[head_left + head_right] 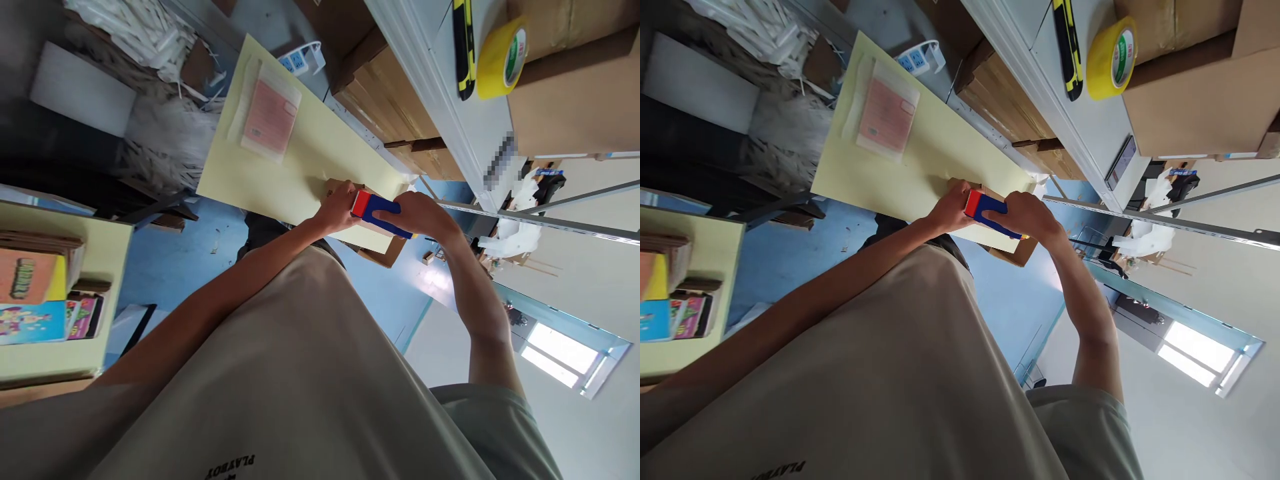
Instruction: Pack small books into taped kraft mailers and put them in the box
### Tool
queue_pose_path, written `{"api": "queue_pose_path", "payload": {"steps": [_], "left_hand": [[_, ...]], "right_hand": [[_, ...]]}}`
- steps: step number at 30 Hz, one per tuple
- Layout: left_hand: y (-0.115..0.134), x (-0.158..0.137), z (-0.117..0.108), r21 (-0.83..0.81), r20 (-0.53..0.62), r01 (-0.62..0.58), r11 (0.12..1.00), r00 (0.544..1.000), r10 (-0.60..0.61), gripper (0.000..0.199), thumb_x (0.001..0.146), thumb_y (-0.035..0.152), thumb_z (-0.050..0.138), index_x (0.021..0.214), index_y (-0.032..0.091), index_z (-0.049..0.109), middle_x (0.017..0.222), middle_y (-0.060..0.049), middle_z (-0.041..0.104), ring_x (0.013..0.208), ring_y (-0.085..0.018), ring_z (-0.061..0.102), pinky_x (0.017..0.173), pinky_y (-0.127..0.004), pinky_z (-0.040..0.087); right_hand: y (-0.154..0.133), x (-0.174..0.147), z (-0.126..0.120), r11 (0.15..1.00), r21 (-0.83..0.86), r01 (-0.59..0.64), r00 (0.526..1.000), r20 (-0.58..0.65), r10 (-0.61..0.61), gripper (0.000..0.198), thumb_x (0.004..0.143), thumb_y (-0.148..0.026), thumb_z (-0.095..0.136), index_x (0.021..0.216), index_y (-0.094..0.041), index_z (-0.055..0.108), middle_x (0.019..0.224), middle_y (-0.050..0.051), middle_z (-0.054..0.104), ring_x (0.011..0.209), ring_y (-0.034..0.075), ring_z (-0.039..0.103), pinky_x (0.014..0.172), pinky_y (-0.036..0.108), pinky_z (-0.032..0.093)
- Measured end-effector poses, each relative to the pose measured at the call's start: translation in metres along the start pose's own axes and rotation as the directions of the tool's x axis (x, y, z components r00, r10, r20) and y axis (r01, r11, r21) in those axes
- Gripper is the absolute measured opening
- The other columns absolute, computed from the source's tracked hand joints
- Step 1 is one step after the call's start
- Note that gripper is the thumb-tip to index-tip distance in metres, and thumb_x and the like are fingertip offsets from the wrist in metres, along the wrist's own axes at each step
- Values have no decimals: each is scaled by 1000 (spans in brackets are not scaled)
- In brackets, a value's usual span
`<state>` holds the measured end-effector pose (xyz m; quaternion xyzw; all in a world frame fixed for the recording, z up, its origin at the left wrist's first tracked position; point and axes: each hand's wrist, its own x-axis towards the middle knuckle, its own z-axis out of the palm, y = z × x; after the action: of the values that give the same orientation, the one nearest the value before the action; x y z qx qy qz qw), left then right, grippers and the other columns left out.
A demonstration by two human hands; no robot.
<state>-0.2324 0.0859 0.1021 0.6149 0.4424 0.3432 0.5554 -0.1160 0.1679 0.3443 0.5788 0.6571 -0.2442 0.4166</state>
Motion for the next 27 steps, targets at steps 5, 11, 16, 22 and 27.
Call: {"api": "queue_pose_path", "payload": {"steps": [5, 11, 16, 22, 27], "left_hand": [[-9, -1, 5, 53, 4, 50, 997, 999, -50, 55, 90, 20, 89, 142, 18, 70, 136, -21, 64, 132, -46, 65, 110, -54, 58], [-12, -1, 8, 172, 39, 58, 983, 997, -66, 57, 96, 11, 75, 152, 17, 68, 140, -21, 66, 138, -43, 65, 113, -51, 58], [-6, -1, 8, 224, 54, 91, 970, 993, -105, 50, 102, 16, 72, 152, 19, 69, 146, -20, 65, 141, -40, 65, 117, -49, 57], [-21, -2, 17, 159, 10, 54, 986, 998, -56, 56, 96, 16, 81, 150, 25, 70, 140, -14, 68, 132, -36, 68, 116, -50, 59], [-28, -5, 21, 163, -12, 47, 985, 999, -46, 57, 91, 14, 86, 145, 24, 72, 135, -13, 68, 125, -34, 71, 115, -49, 62]], "right_hand": [[-1, -1, 8, 999, -51, -4, 1000, -27, 3, 71, 103, -90, 67, 81, -22, 72, 71, 12, 69, 79, 31, 72, 73, 40, 46], [4, -1, 10, 992, -112, -60, 997, 32, 64, 63, 108, -79, 67, 84, -21, 73, 71, 12, 71, 79, 31, 74, 71, 38, 46], [19, 4, 10, 991, -97, -88, 990, 102, 98, 59, 111, -73, 65, 85, -20, 74, 74, 13, 75, 79, 30, 77, 70, 37, 47], [53, 36, 33, 992, -35, -117, 985, 122, 121, 60, 108, -75, 71, 93, -18, 78, 86, 16, 82, 82, 28, 79, 72, 35, 50], [66, 61, 53, 996, -34, -84, 988, 126, 88, 67, 103, -81, 73, 102, -16, 83, 95, 17, 85, 85, 28, 79, 72, 35, 50]]}}
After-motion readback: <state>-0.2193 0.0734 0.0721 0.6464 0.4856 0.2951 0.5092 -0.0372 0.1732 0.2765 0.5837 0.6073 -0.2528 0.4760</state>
